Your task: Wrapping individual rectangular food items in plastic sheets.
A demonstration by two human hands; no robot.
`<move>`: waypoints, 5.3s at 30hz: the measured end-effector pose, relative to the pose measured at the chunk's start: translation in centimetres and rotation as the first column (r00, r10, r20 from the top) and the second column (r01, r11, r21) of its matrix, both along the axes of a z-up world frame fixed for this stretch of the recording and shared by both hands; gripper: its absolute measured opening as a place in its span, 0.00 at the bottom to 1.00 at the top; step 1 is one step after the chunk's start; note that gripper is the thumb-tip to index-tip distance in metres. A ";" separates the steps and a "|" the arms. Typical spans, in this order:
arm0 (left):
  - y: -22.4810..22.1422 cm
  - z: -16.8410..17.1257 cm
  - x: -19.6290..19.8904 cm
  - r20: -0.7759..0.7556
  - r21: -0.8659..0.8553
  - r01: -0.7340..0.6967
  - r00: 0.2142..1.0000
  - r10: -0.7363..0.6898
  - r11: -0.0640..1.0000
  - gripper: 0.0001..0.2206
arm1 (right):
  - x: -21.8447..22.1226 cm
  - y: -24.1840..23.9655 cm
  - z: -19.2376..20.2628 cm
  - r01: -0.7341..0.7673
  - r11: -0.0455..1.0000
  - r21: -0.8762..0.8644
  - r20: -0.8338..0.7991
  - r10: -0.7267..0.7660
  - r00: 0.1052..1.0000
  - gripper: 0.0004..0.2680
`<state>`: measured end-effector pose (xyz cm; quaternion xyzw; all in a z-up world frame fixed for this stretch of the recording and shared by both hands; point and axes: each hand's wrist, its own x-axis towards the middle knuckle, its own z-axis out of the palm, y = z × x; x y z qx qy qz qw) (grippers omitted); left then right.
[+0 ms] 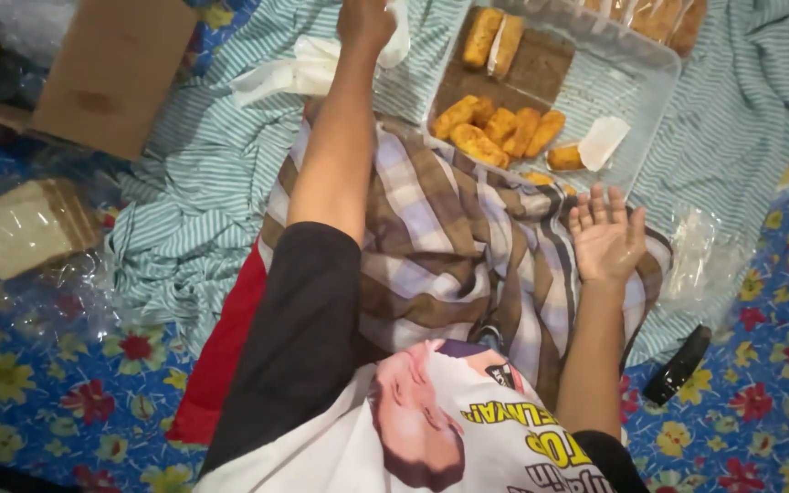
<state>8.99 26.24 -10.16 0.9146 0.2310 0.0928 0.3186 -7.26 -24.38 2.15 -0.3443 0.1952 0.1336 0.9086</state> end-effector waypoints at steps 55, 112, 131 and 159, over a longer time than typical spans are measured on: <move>-22.6 17.9 -13.6 0.709 -0.527 0.722 0.664 -0.238 0.448 0.05 | 4.2 6.2 5.1 0.193 0.978 0.078 0.277 -0.208 0.938 0.19; -24.9 10.1 -11.9 0.497 -0.671 0.470 0.859 -0.122 0.574 0.05 | 2.9 2.9 0.6 0.335 0.886 -0.322 0.320 -0.231 0.919 0.06; -21.8 8.7 -9.5 0.300 -0.881 0.192 0.934 0.196 0.433 0.05 | 6.7 -18.4 -5.3 0.647 0.547 -0.532 0.268 -0.616 0.741 0.09; -27.3 8.1 -11.9 0.361 -0.923 0.376 0.919 -0.157 0.085 0.18 | 0.4 6.4 -1.6 0.033 0.967 -0.252 0.171 0.011 0.985 0.12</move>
